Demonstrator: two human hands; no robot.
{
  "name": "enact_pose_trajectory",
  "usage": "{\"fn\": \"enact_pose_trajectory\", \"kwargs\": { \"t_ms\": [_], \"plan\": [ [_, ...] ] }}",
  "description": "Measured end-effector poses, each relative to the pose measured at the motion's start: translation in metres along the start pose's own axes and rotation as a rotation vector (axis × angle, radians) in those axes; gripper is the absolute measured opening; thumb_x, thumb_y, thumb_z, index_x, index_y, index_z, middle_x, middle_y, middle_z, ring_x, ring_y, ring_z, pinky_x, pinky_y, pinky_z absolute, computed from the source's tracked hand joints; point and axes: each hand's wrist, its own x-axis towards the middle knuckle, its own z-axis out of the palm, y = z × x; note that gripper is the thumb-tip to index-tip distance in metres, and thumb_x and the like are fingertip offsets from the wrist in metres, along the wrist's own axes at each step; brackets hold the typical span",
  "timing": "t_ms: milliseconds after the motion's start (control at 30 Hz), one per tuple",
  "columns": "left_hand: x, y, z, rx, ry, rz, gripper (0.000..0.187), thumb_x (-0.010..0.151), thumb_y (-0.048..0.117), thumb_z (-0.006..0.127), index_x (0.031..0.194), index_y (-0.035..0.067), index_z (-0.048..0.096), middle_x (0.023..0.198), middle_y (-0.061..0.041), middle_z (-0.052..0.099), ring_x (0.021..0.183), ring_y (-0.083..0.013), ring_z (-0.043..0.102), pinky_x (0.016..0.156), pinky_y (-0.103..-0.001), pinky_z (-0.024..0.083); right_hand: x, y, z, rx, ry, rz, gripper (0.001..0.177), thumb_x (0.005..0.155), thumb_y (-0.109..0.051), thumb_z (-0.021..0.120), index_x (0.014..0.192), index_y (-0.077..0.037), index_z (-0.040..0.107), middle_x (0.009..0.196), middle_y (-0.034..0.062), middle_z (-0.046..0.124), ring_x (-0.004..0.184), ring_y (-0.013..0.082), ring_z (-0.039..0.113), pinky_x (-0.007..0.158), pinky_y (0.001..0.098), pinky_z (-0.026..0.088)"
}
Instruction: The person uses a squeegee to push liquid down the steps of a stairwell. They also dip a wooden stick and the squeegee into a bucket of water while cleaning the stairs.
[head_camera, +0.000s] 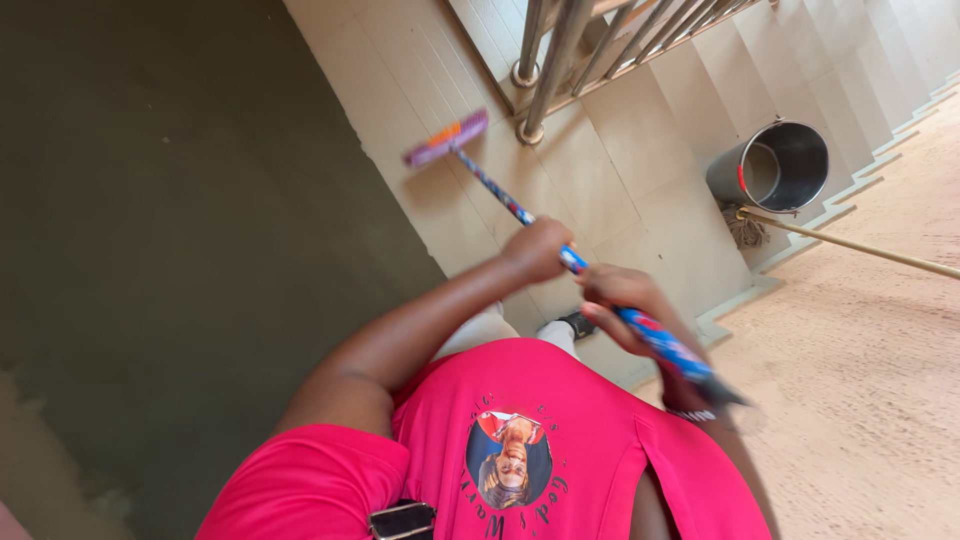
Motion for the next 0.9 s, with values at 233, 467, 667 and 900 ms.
{"fn": "enact_pose_trajectory", "kwargs": {
  "t_ms": [233,467,667,900],
  "plan": [
    [0.017,-0.036,0.098,-0.066,-0.24,-0.076,0.017,0.075,0.023,0.074,0.071,0.007,0.071,0.078,-0.021,0.069,0.079,-0.0408,0.069,0.069,-0.05,0.055,-0.054,0.051,0.003,-0.102,-0.058,0.202,0.031,0.088,-0.005,0.075,0.071,-0.002,0.049,0.072,0.0146,0.053,0.067,0.0307,0.054,0.065,0.0381,0.047],
    [0.012,0.076,0.147,-0.153,-0.287,-0.109,0.02,0.073,0.023,0.073,0.068,0.004,0.068,0.074,-0.023,0.067,0.075,-0.0423,0.068,0.067,-0.051,0.053,-0.134,0.008,-0.053,-0.025,-0.059,0.219,0.027,0.092,-0.004,0.07,0.074,-0.002,0.05,0.071,0.0127,0.053,0.067,0.0306,0.054,0.064,0.0379,0.047],
    [0.007,0.146,0.119,-0.203,-0.037,-0.106,0.023,0.083,0.022,0.069,0.069,0.003,0.066,0.075,-0.022,0.065,0.077,-0.0437,0.064,0.07,-0.053,0.05,-0.131,-0.04,-0.09,-0.026,-0.118,0.093,0.032,0.088,-0.009,0.075,0.071,-0.004,0.048,0.071,0.0105,0.056,0.069,0.0321,0.057,0.068,0.0403,0.049],
    [-0.023,0.121,0.124,-0.089,0.177,-0.087,0.025,0.086,0.017,0.066,0.065,0.003,0.061,0.074,-0.02,0.063,0.08,-0.0436,0.06,0.078,-0.054,0.048,-0.13,-0.027,-0.072,0.036,-0.176,-0.022,0.03,0.09,-0.011,0.073,0.075,-0.003,0.049,0.077,0.0139,0.054,0.076,0.0348,0.056,0.074,0.0433,0.048]
  ]
}}
